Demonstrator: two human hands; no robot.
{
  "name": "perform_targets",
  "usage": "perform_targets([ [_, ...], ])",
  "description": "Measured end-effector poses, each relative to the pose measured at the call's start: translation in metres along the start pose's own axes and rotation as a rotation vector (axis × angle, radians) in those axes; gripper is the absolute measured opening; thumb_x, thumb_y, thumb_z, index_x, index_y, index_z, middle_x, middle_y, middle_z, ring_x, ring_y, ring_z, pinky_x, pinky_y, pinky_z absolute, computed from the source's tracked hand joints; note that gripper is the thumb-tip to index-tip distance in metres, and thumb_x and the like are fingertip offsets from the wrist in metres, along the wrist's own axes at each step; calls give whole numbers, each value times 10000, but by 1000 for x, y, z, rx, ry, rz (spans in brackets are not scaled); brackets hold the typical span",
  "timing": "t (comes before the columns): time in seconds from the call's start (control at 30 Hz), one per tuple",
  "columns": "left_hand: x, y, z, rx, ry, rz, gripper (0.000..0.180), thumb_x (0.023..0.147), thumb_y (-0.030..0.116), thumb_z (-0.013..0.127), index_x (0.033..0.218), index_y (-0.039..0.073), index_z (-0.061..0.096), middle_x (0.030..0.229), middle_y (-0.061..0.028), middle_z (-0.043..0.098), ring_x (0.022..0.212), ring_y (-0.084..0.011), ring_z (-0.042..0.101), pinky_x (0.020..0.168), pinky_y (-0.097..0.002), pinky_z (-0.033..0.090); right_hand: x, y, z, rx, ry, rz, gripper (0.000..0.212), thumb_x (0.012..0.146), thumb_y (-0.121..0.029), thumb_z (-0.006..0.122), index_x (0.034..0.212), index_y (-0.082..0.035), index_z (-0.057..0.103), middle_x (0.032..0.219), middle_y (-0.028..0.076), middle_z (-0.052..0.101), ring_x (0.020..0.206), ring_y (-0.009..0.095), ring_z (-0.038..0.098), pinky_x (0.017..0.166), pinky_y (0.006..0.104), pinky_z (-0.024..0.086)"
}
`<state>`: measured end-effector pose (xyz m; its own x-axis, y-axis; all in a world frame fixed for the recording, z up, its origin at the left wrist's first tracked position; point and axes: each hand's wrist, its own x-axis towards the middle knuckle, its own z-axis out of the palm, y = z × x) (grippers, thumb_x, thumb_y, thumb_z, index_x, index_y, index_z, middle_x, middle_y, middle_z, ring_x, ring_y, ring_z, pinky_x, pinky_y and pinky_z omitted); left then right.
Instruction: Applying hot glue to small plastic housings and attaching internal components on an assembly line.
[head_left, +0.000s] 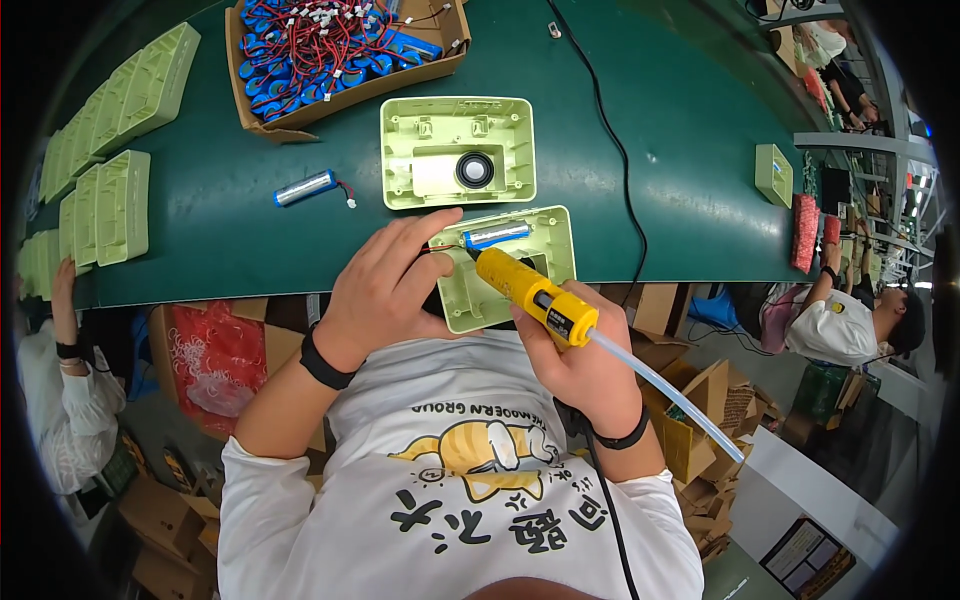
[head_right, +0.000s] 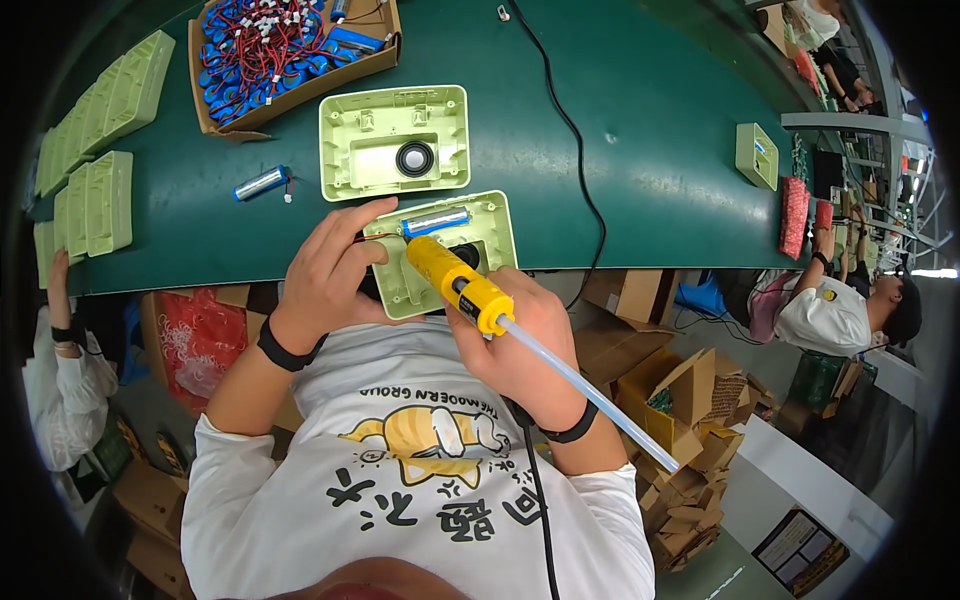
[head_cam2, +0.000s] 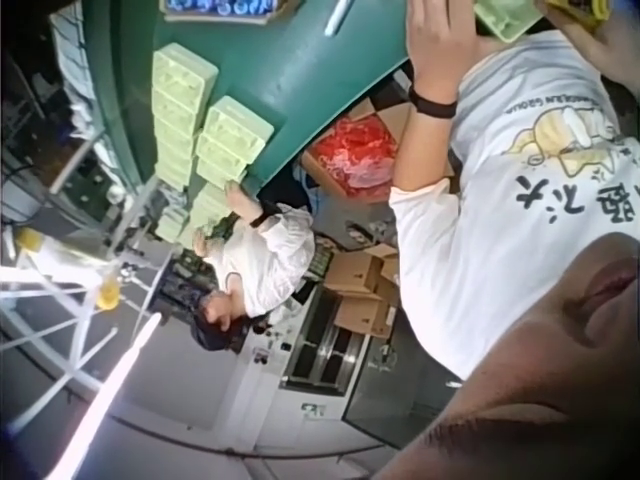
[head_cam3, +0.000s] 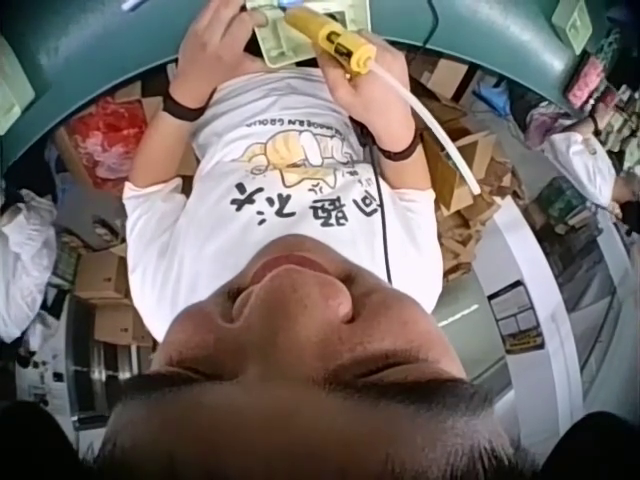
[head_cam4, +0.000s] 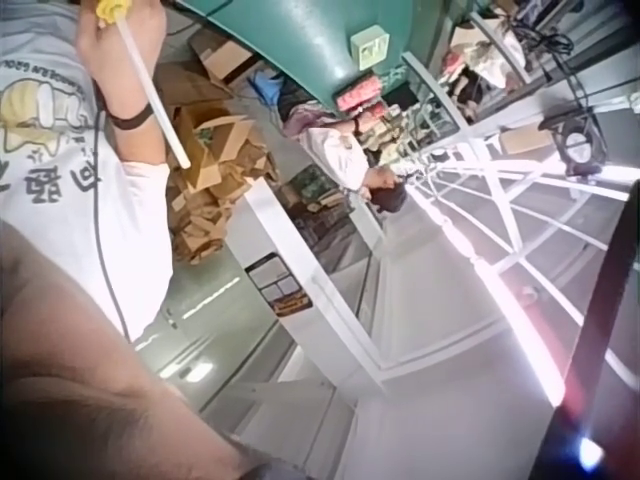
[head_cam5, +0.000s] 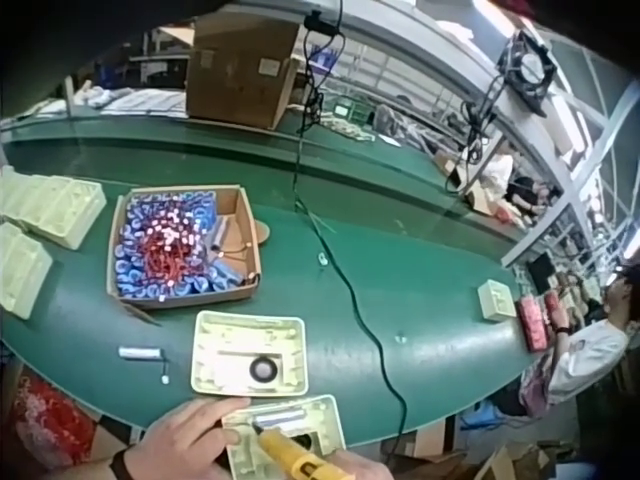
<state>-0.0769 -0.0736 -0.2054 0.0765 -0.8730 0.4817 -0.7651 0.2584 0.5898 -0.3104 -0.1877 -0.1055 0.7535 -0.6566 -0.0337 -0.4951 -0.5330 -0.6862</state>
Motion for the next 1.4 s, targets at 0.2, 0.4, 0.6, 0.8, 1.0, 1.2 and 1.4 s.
perform_targets([
  [0.2, -3, -7, -2, 19, 8, 2, 703, 696, 465, 1038, 1071, 63, 600, 1538, -182, 686, 1160, -393, 741, 949, -457, 625, 3, 6, -4, 71, 44, 58, 109, 952, -54, 851, 985, 18, 777, 835, 154, 695, 677, 334, 688, 621, 401, 519],
  [0.4, 20, -3, 7, 46, 3, 61, 870, 733, 581, 1046, 1279, 90, 580, 1569, -222, 694, 1268, -473, 710, 1079, -540, 568, -15, 24, -25, 359, -24, 92, 217, 1020, -80, 829, 1213, 2, 773, 991, 131, 781, 804, 251, 745, 730, 389, 590],
  [0.6, -6, -7, 0, -124, -4, 18, 1040, 648, 411, 1092, 1473, 110, 535, 1577, -230, 614, 1321, -448, 665, 1053, -539, 552, -23, 55, -19, 958, 15, 34, 325, 1130, -211, 751, 1387, -11, 739, 1160, 110, 818, 736, 185, 740, 674, 326, 614],
  [0.8, 81, 44, 40, -351, -165, -21, 946, 701, 187, 1039, 1491, 82, 531, 1635, -184, 502, 1354, -334, 638, 1042, -427, 553, -66, 60, -54, 1371, 199, -16, 376, 1141, -263, 743, 1411, -4, 711, 1154, 114, 815, 637, 133, 712, 554, 275, 570],
  [1.0, 167, 60, 125, -321, -209, 31, 826, 781, 117, 1008, 1466, 68, 550, 1693, -183, 465, 1230, -306, 691, 850, -369, 600, -81, 73, -40, 1369, 331, -16, 352, 1154, -260, 712, 1381, 9, 705, 1126, 123, 800, 595, 133, 683, 516, 281, 549],
  [1.2, 204, 47, 201, -417, -166, -92, 761, 904, 21, 846, 1589, 49, 516, 1770, -202, 409, 1411, -379, 636, 1080, -459, 583, -89, 91, -37, 1365, 384, 76, 356, 1170, -275, 678, 1387, 6, 695, 1123, 135, 790, 580, 140, 680, 509, 290, 548],
  [1.4, 173, 59, 119, -240, -172, 88, 737, 998, -25, 667, 1701, 21, 452, 1813, -228, 388, 1628, -457, 457, 1332, -578, 384, -95, 104, -39, 1411, 522, 91, 343, 1165, -289, 679, 1324, 14, 708, 1138, 136, 791, 593, 145, 678, 530, 293, 559],
])
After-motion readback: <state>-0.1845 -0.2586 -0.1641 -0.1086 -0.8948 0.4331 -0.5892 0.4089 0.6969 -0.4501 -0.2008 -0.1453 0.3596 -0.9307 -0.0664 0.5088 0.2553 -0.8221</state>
